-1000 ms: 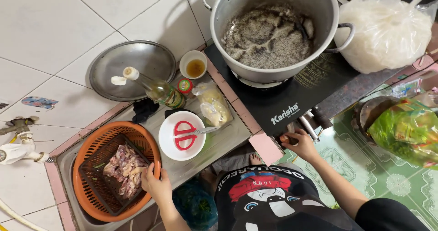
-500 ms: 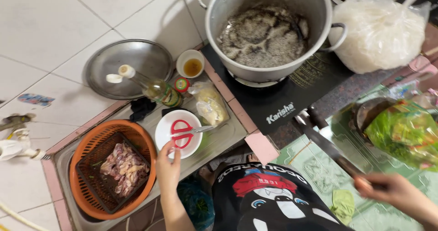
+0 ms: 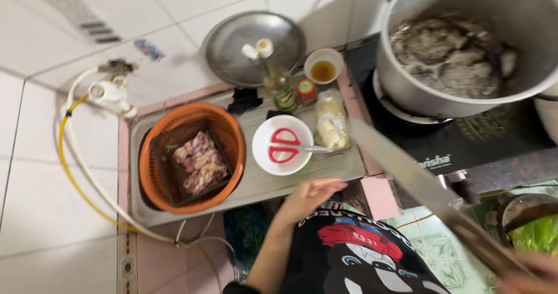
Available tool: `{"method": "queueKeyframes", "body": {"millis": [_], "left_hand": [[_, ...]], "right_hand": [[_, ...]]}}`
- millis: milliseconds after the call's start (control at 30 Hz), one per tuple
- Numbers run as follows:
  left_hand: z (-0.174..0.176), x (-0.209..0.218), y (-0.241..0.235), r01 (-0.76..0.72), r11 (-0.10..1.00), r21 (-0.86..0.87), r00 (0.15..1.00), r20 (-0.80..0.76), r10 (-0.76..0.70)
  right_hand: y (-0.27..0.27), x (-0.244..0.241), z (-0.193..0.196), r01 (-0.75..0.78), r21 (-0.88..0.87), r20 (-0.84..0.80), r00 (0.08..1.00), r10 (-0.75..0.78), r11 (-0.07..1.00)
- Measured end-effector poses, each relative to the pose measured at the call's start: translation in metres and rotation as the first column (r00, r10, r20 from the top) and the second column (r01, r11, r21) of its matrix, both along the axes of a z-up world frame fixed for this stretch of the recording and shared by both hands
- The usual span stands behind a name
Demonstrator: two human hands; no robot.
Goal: The person washes raw chicken pieces under running water in a basket in the sink, then moves to a round cutting board on the floor where they peel and mince garlic with a knife, then returns to the sink to continue rinsing the chicken pieces.
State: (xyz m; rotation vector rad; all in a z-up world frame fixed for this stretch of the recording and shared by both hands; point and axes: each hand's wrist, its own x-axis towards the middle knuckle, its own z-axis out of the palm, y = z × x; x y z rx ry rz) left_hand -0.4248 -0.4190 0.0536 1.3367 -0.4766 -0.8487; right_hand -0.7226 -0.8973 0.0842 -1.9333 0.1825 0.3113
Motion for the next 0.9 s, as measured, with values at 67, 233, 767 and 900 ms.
{"method": "queueKeyframes", "body": {"millis": [67,233,767,900], "left_hand": [[0.016,-0.009,-0.020,0.008,0.981,-0.192,0.996,-0.089,-0.025],[0.022,0.002,-0.017,-0.426,0.848,-0.316,0.888,-0.327,0.325],[-0.085,0.112,0.159,-0.806,0.512,0.298,0.577,0.201,0.792],[-0.097,0.117,0.169,-0.793,0.549,0.264,0.596,0.150,0.789]], "right_hand": [[0.117,0.086,0.060,-0.047,0.016,0.039,0.998,0.046,0.999],[0.279,0.232,0.068,-0.326,-0.098,0.076,0.939,0.334,0.940],[0.348,0.480,-0.139,-0.341,-0.366,-0.263,0.931,0.255,0.866],[0.343,0.493,-0.117,-0.496,-0.098,-0.448,0.796,0.407,0.863]]}}
